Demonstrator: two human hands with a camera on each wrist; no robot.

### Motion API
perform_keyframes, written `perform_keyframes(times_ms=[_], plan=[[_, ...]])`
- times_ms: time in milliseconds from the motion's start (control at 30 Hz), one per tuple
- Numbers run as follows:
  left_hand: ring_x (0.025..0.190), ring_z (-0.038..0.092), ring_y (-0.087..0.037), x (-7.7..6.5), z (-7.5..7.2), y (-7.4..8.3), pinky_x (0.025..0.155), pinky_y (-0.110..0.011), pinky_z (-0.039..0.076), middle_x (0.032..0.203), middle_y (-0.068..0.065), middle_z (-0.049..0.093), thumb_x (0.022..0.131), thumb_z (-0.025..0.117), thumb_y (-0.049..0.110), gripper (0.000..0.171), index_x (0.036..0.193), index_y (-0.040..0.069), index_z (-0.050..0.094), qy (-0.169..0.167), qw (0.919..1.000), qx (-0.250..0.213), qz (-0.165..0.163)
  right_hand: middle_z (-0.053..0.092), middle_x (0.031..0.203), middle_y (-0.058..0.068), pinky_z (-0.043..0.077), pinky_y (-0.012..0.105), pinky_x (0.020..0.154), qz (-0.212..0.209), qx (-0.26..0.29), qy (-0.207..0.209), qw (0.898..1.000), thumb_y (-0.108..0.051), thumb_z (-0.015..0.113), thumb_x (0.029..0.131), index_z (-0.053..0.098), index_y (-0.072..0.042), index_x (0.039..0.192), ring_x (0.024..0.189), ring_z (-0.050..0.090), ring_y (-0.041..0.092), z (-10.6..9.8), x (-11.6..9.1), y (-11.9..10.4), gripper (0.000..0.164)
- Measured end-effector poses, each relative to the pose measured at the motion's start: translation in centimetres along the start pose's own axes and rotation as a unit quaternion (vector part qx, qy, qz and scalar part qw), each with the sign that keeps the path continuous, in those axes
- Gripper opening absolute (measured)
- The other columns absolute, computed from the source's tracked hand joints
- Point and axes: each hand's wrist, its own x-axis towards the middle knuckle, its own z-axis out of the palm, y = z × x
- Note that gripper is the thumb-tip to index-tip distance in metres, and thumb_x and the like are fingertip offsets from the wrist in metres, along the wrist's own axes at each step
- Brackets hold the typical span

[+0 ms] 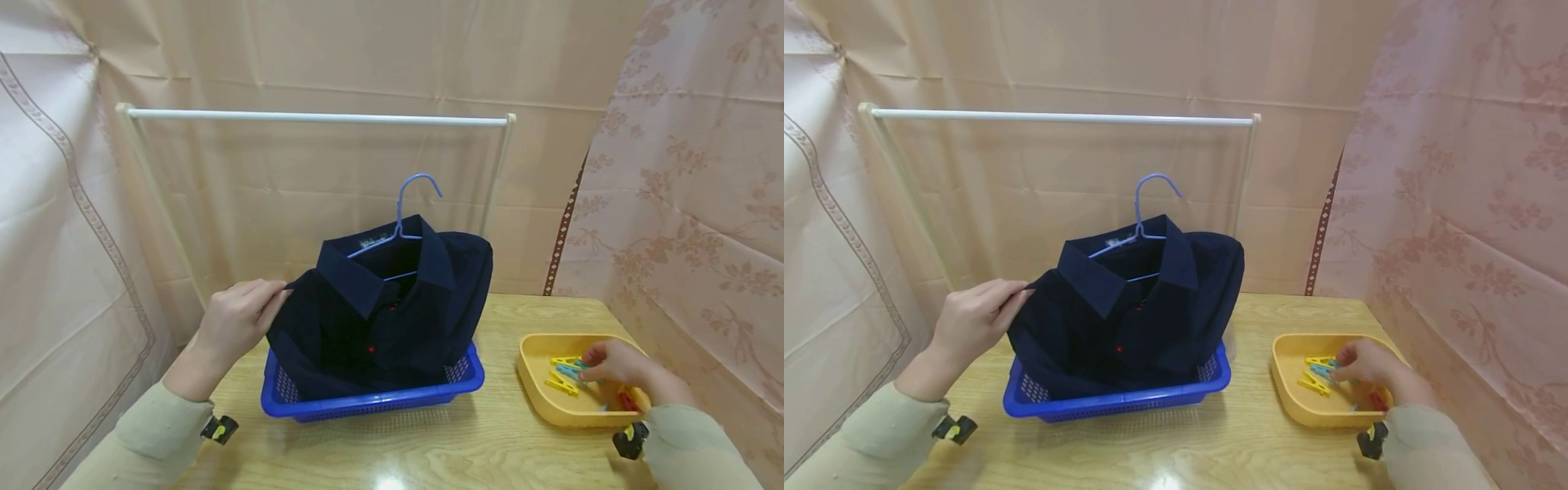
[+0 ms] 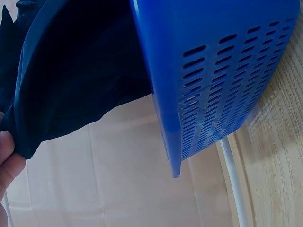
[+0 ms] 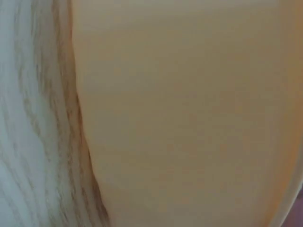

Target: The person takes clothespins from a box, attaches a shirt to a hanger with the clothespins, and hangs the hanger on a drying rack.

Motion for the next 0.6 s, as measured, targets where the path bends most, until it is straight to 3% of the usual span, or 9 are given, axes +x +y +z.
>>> perform_keyframes(times_ms=[267,467,600], plan=[[0.058,0.064,-0.025,-0.16,0.08,-0.01,0.050,-0.039,0.054,0.075,-0.009,0.067,0.096,0.053,0.026,0.030,0.087,0.002,0.069,0.001,1.0000,-0.001,-0.001,0.060,0.085,0.002,0.048,0.031,0.066,-0.021,-0.024,-0.007,0.999,-0.030,0.081,0.072,0.065,-0.003,0.096,0.076,0.051,0.020,0.17,-0.06,0.23,0.040],[0.058,0.064,-0.025,-0.17,0.15,-0.01,0.051,-0.040,0.054,0.075,-0.010,0.068,0.096,0.054,0.026,0.030,0.087,0.002,0.069,0.000,1.0000,-0.002,-0.001,0.058,0.080,0.001,0.045,0.026,0.063,-0.058,-0.034,-0.003,0.998,-0.027,0.080,0.073,0.064,-0.003,0.092,0.073,0.049,0.018,0.49,-0.20,0.63,0.034],[0.059,0.064,-0.025,-0.13,0.17,0.03,0.051,-0.040,0.054,0.075,-0.010,0.068,0.096,0.053,0.026,0.030,0.087,0.002,0.069,0.000,1.0000,-0.001,-0.001,0.056,0.079,0.001,0.043,0.025,0.062,-0.061,-0.031,0.002,0.998,-0.027,0.081,0.072,0.063,-0.004,0.092,0.073,0.048,0.018,0.70,-0.22,0.82,0.035]])
